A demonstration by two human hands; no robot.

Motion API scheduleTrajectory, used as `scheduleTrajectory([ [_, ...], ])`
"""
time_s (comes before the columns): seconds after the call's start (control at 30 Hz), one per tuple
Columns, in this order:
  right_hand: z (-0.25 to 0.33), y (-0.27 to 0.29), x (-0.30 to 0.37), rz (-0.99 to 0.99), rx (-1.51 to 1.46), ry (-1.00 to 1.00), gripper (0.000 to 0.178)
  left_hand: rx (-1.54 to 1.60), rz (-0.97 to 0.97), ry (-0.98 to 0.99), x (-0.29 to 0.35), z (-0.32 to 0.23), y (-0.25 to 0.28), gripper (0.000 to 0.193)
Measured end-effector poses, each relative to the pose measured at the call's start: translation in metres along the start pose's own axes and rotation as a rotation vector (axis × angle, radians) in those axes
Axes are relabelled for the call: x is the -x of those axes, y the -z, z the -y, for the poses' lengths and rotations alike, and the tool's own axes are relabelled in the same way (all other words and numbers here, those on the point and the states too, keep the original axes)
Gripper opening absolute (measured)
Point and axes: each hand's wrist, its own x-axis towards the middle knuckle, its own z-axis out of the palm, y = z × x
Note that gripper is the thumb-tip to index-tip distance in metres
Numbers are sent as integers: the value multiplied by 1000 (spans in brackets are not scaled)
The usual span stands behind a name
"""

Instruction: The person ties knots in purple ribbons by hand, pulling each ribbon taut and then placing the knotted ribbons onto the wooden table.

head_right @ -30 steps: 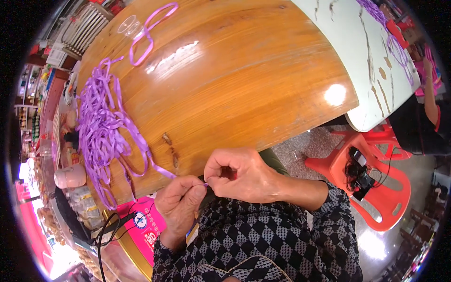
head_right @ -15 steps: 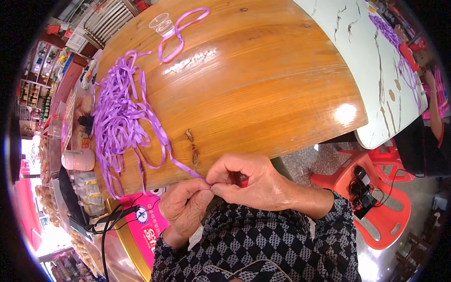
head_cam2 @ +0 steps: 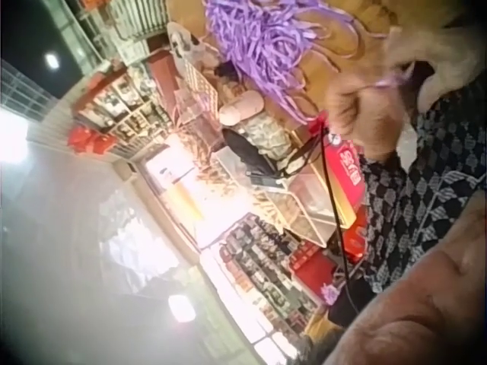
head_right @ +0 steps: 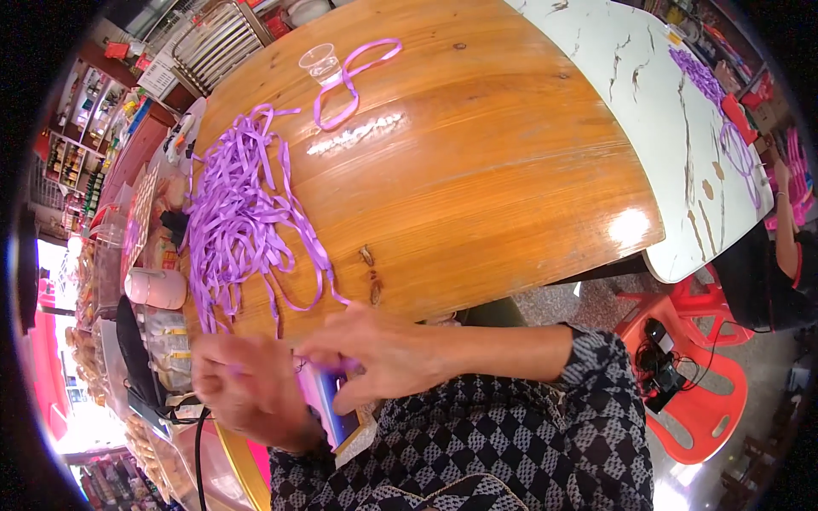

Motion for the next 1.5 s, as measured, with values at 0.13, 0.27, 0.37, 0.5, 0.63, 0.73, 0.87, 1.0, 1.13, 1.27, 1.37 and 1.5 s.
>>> scheduleTrajectory([
  [0.13,-24,28,-11,5,-5,-225,17,-362,-417,-341,-40,-37,17,13],
  [0.27,-28,100,-16,-253,-229,-465,12,-174,-211,-287,-68,-50,107,16],
  [0.37,-31,142,-17,-231,-155,-538,10,-486,-504,-258,-80,-32,155,20],
  [0.5,-38,176,-4,-310,75,-559,8,-471,-786,-152,-99,-10,191,18],
  [0.63,-44,172,6,-306,210,-528,7,-898,-668,84,-103,-1,269,22],
  [0.73,-44,129,5,-265,410,-472,6,-1739,-455,-516,-117,44,160,47],
  [0.87,-22,80,-7,-181,592,-197,5,-830,134,-8,-84,75,18,42],
  [1.0,-8,89,-3,-201,552,-120,8,-362,228,731,-72,68,-2,28],
  [1.13,1,104,23,-198,382,-289,9,-329,283,767,-47,69,18,23],
  [1.27,-12,93,42,-319,278,-427,10,274,104,649,-36,80,27,20],
  [1.37,-17,68,49,-349,616,-165,13,431,45,606,-32,75,18,20],
  [1.5,-12,43,47,-223,781,3,32,158,24,642,-26,69,-2,24],
])
